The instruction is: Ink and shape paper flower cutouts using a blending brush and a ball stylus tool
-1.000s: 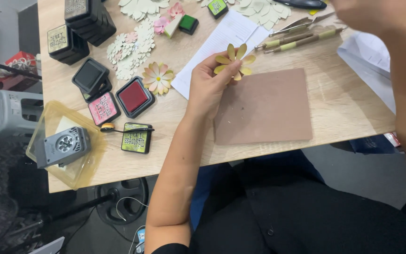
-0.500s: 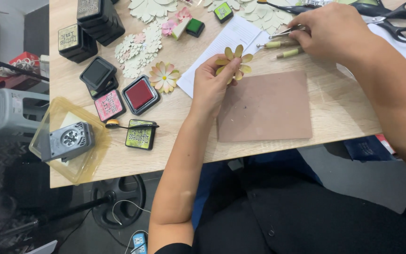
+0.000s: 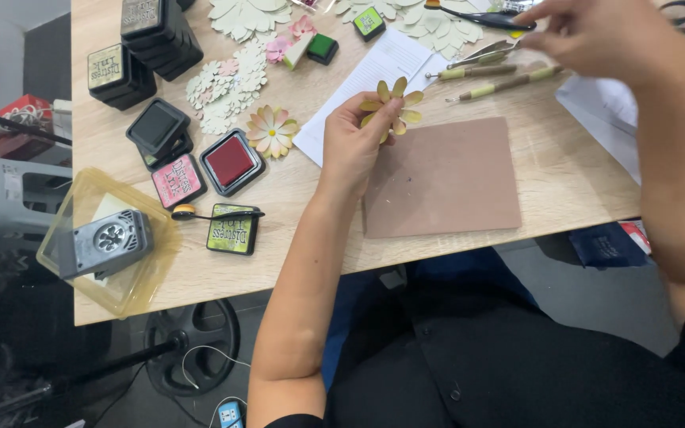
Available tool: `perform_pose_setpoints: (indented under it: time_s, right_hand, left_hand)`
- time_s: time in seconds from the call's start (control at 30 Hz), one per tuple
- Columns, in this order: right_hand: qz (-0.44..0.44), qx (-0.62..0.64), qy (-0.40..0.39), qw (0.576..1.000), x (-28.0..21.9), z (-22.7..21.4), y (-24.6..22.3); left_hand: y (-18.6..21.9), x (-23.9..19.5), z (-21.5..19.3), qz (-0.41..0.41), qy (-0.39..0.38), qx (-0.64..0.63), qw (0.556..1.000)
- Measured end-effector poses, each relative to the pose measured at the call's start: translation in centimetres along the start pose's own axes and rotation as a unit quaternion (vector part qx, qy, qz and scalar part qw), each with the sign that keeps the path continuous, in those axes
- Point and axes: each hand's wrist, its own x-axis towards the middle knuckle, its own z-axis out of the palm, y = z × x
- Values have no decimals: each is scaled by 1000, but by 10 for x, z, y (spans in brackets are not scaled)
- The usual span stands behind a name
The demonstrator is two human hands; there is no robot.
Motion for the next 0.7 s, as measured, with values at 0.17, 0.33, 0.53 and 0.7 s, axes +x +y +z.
perform_pose_setpoints:
  time_s: [0.17,0.33,0.53,0.7]
  right_hand:
    - [0,-173,-54,983,17,17,-34]
    - [-38,-125,16,991,29,12,-34]
    - [-132,441,-20,888,37,1,-35]
    - [-184,369,-69,909,8,11,-109]
  left_hand:
    - [-7,4,-3,-3,14,5,1000]
    - [-18,11,-4,2,36,27,999]
    - [-8,9,-3,-15,60,12,998]
    - [-3,7,-3,5,107,-5,994]
